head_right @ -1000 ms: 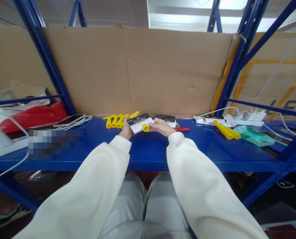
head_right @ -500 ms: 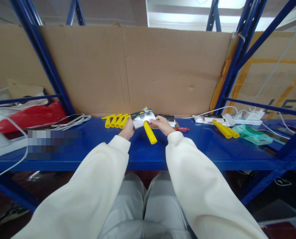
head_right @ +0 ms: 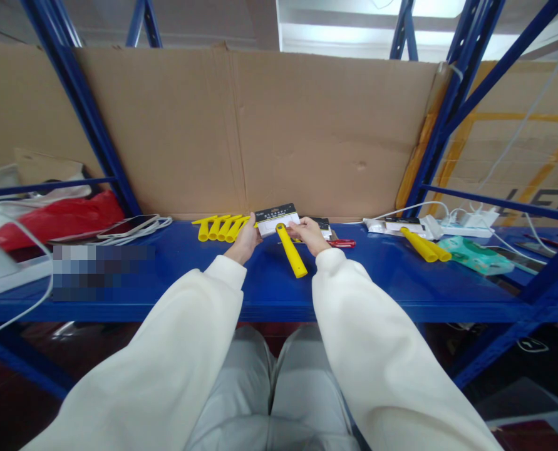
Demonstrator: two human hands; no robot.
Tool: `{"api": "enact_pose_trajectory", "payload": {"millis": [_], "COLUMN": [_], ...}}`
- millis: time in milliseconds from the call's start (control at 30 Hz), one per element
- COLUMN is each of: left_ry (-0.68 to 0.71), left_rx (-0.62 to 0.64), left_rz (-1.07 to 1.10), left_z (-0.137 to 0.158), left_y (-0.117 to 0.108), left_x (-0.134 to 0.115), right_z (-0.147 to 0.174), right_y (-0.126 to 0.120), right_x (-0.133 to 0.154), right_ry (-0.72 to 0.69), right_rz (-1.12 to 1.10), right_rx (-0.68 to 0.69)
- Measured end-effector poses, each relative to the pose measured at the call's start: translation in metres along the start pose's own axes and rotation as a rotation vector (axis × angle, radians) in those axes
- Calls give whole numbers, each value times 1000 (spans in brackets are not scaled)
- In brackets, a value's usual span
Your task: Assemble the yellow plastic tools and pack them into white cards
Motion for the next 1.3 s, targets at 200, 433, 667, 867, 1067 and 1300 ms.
{"api": "enact_pose_trajectory", "payload": {"millis": [200,433,667,867,1067,1300], "left_ry": [42,186,210,201,208,256], "left_rx": [-16,18,11,39,32,-44], "left_rz": [-152,-242,-285,-231,-255,-279], "left_z": [3,9,11,11,10,14], "left_y": [-3,0,-1,0,-2,-2], "left_x": [1,-2,-4,-3,-1,-5], "right_z": [-1,-3,-13,-15,-10,0], "right_y": [-3,-6,-10,-12,-10,-4], "right_x": [0,-4,-15,-17,-14,-5], "right_ry": [6,55,31,48,94,103], "right_rz": [23,80,11,-2,14,6], "right_rx": [-39,-113,12,41,57,65]}}
Point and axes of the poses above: each hand's wrist, its own z-axis away from the middle knuckle, its own y-axis out of the palm, x = y × z, the point moved 3 cm from there along -z, towards the middle knuckle, and after that the axes turned 7 degrees about -y, right-handed, at the moved point
